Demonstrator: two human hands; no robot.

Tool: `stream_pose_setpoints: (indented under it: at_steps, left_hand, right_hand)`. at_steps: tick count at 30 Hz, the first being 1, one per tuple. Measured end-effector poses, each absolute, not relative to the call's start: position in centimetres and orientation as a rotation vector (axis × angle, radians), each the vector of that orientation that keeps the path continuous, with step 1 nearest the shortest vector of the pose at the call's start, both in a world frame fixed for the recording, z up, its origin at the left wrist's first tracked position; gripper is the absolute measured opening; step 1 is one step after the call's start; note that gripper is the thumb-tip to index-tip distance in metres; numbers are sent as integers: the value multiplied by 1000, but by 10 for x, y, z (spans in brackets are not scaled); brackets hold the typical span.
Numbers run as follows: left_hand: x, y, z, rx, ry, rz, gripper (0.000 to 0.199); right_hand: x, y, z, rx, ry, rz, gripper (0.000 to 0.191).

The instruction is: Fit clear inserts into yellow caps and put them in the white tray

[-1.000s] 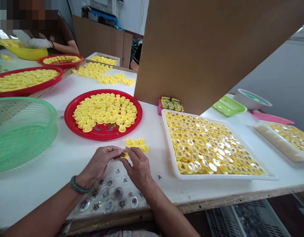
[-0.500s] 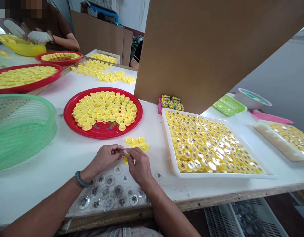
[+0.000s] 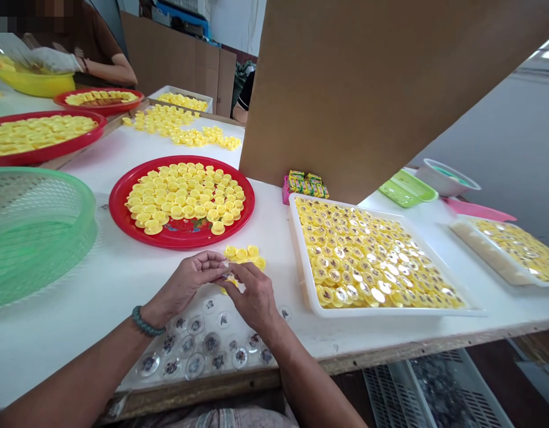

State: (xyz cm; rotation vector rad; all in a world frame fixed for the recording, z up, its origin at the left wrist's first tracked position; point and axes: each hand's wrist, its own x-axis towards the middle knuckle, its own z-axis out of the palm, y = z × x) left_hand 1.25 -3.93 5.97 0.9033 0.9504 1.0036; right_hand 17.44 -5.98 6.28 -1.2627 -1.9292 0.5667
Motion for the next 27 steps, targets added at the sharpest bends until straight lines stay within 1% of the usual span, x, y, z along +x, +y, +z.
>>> stream_pose_setpoints:
  at_steps: [2,3,6,11,13,17,18,21,23,25,27]
  left_hand:
    - [9,-36,55,1085,1002,967,34]
    - [7,-35,53,1181,1022,935,34]
    - [2,-33,47,1364,1061,831,30]
    - [1,-33,51,1615,1248,831,27]
    - [2,-34,52,1763,1283,780,31]
    - [6,-37,45,1934,1201,672,44]
    - [8,-38,42,1961,1188,670,42]
    - [13,-41,35,1991,1204,684,29]
    - [15,-43,34,1987,1245,684,25]
    - [17,-45,33,1989,1286,687,25]
    - [18,-47,33,1998,1309,691,26]
  right_hand:
    - [181,-60,65,-1307,-1915,579,13]
    - [184,-61,65,-1323,-1907,596,12]
    - [191,-64,63,-1339,-1892,631,15]
    - [216,-71,60,-1450,-1776,521,18]
    - [231,-76,60,-1535,-1776,448,18]
    - [245,-84,57,-1659,-1900,293,22]
    - [244,-85,54,-1663,-1953,273,25]
    - [233,-81,46,-1610,-2101,246,31]
    - [225,-76,41,-1564,-2178,244,26]
    - [219,-73,39,-1554,-2229,255,17]
    - [217,-72,38,-1569,-2238,284,13]
